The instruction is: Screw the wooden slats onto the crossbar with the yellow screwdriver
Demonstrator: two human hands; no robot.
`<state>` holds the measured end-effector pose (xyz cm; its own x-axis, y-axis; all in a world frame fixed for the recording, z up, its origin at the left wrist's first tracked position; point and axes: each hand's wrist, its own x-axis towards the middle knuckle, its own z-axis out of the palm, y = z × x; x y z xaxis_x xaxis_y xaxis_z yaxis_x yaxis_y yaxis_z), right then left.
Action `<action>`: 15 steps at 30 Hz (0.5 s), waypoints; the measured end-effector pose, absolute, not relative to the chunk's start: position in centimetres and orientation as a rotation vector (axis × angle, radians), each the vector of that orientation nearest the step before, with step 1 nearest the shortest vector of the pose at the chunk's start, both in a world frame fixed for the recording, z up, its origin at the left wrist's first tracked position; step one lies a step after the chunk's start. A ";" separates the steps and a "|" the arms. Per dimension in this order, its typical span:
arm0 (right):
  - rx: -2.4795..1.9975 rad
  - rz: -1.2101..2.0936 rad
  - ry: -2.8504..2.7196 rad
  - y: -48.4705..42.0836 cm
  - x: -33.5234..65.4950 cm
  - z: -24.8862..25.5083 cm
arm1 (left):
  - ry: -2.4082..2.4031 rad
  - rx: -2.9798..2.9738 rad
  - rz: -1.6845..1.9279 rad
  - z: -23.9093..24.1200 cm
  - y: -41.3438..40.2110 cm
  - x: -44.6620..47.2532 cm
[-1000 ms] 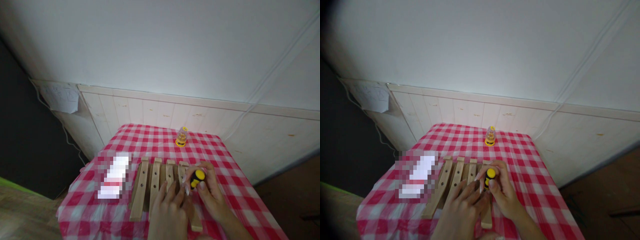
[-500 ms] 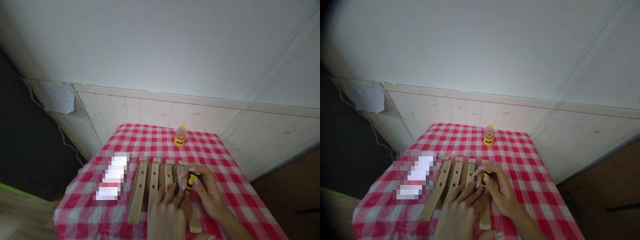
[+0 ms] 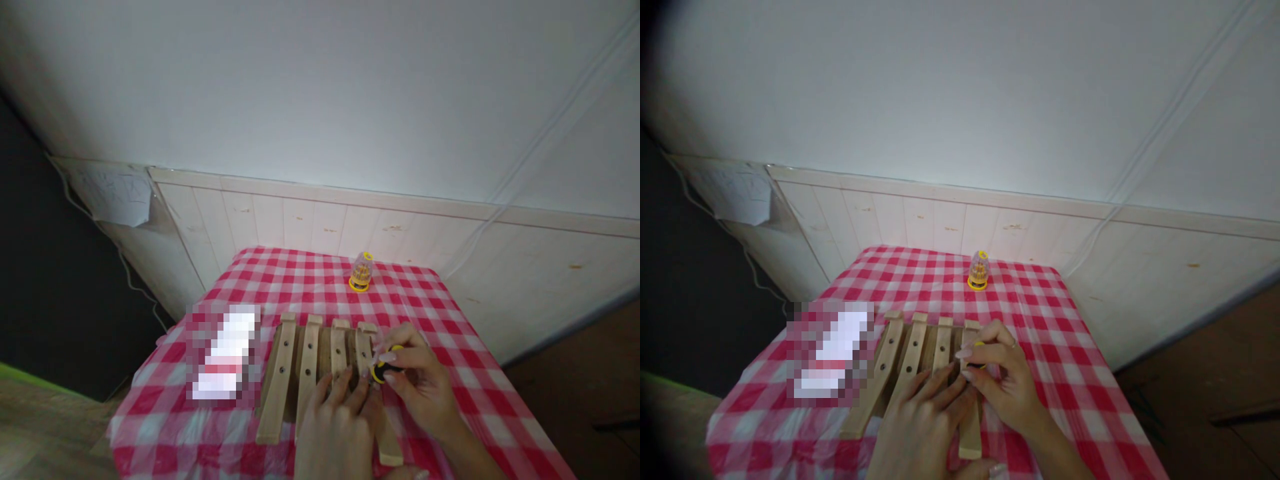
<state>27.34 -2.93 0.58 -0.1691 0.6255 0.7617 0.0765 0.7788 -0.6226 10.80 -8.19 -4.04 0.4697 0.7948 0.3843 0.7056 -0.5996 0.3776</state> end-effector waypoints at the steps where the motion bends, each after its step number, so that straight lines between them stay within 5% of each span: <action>1: -0.556 0.479 -1.696 -2.9 27.3 0.6 | 1.312 2.543 0.814 -4.0 -8.2 10.8; 15: -0.556 0.421 -1.798 -3.2 27.8 0.4 | 1.327 2.513 0.844 -4.4 -8.3 10.8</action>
